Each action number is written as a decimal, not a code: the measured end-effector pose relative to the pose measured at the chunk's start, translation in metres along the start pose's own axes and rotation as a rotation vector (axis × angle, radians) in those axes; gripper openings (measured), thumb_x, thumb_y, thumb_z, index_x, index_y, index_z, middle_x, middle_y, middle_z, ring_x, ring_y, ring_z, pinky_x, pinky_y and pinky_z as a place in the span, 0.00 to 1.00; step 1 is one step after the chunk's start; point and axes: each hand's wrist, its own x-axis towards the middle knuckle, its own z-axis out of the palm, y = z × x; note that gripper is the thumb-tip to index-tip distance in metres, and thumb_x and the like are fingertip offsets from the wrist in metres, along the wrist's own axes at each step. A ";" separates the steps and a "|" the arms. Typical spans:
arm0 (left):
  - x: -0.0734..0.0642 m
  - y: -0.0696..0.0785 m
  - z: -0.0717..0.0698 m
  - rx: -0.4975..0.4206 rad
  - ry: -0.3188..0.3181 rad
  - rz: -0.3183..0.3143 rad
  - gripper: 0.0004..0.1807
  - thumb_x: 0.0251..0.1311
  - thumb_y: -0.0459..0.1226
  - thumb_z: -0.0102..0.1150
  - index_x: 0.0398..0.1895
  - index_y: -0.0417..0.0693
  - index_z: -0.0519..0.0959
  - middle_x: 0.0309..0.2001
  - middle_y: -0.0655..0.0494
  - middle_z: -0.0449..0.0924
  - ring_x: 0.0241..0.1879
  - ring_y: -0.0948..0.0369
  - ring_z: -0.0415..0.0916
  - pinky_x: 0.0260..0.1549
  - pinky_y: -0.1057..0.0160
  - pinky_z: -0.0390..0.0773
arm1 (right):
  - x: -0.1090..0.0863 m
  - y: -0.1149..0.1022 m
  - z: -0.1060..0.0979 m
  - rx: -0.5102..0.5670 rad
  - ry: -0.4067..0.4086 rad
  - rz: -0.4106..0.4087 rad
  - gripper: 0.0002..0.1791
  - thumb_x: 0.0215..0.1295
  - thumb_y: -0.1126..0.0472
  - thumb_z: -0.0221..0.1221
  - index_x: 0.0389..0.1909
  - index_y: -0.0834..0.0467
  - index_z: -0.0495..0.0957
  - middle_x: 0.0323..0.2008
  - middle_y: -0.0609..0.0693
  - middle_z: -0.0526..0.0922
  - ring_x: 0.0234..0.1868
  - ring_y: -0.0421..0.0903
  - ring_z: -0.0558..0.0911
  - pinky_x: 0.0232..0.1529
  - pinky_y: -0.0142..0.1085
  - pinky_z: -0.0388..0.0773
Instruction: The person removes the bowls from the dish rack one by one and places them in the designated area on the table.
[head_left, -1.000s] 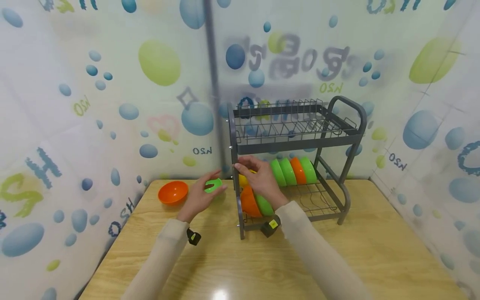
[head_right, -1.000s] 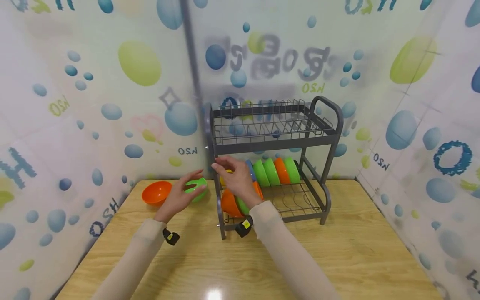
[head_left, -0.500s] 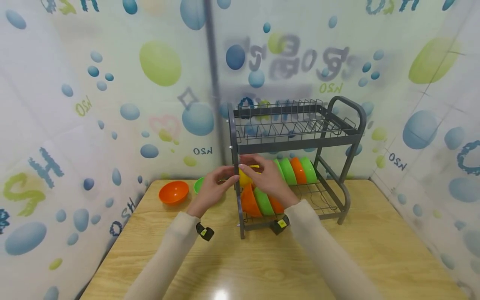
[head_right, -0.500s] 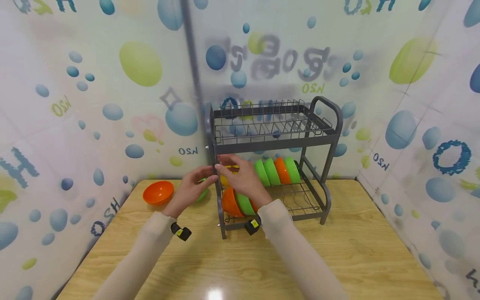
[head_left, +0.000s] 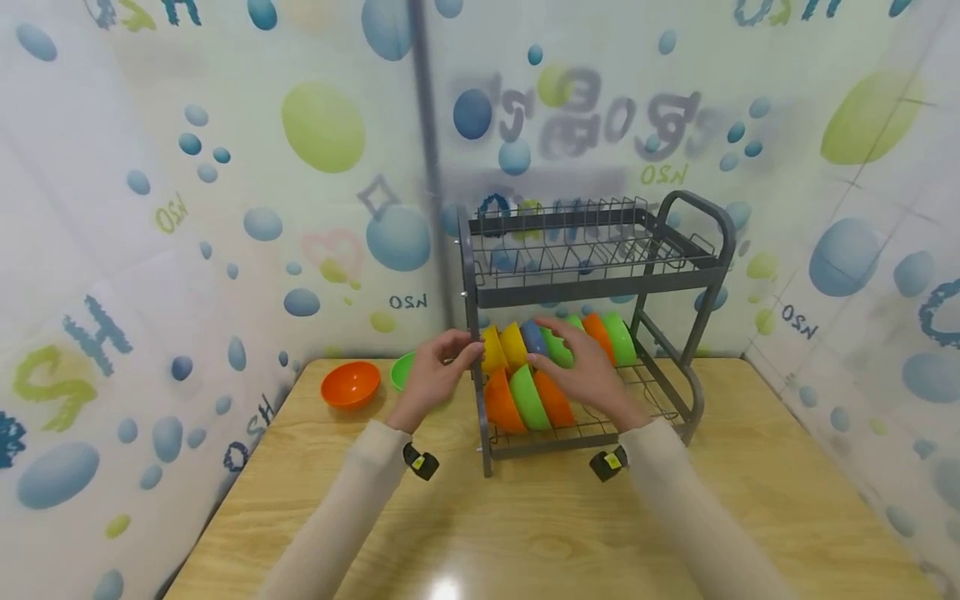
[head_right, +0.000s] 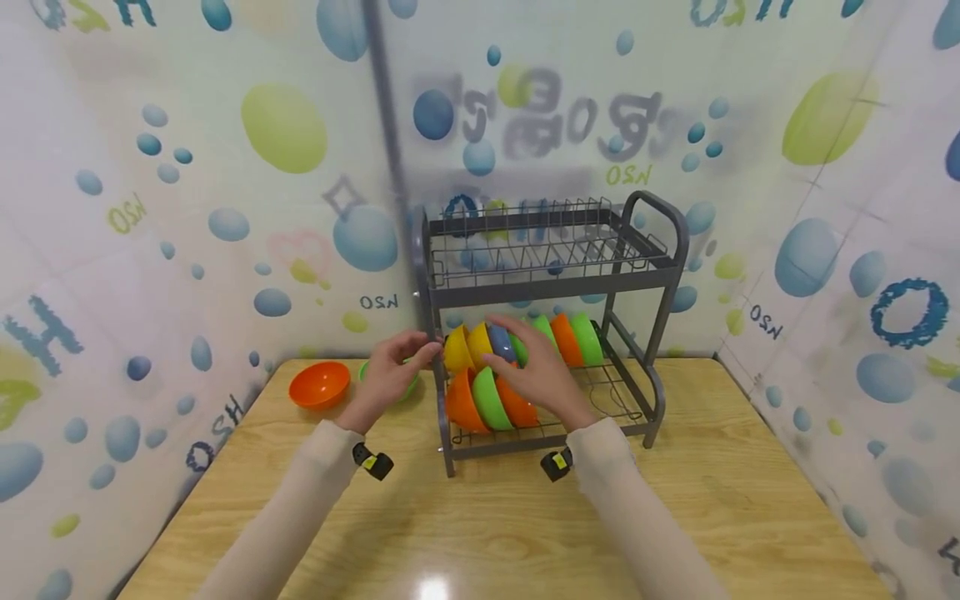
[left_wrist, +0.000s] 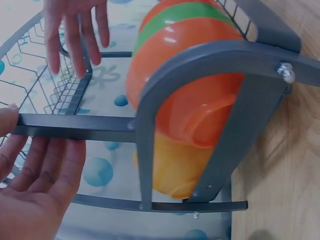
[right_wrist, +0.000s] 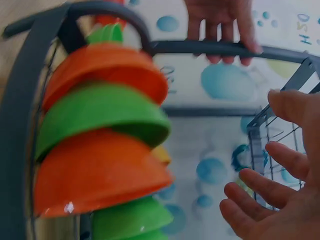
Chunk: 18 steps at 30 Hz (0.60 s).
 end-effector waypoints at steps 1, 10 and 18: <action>0.000 -0.001 0.001 0.000 0.010 0.008 0.13 0.71 0.45 0.63 0.49 0.47 0.84 0.48 0.47 0.88 0.47 0.52 0.86 0.47 0.59 0.88 | -0.002 0.004 0.000 -0.023 -0.006 -0.005 0.37 0.71 0.43 0.62 0.77 0.44 0.63 0.77 0.50 0.65 0.76 0.58 0.66 0.74 0.62 0.65; 0.001 -0.010 0.010 -0.073 0.060 0.065 0.12 0.70 0.43 0.63 0.46 0.45 0.83 0.46 0.37 0.87 0.44 0.47 0.85 0.48 0.49 0.87 | -0.020 0.040 0.003 -0.057 -0.039 0.062 0.43 0.70 0.42 0.63 0.79 0.55 0.59 0.76 0.60 0.66 0.73 0.64 0.69 0.70 0.64 0.68; -0.002 -0.012 0.015 -0.069 0.114 0.025 0.11 0.72 0.39 0.60 0.48 0.40 0.82 0.47 0.35 0.86 0.45 0.43 0.82 0.45 0.59 0.86 | -0.038 0.056 0.019 0.057 -0.054 0.142 0.37 0.72 0.46 0.62 0.74 0.60 0.65 0.68 0.63 0.75 0.65 0.62 0.78 0.67 0.55 0.75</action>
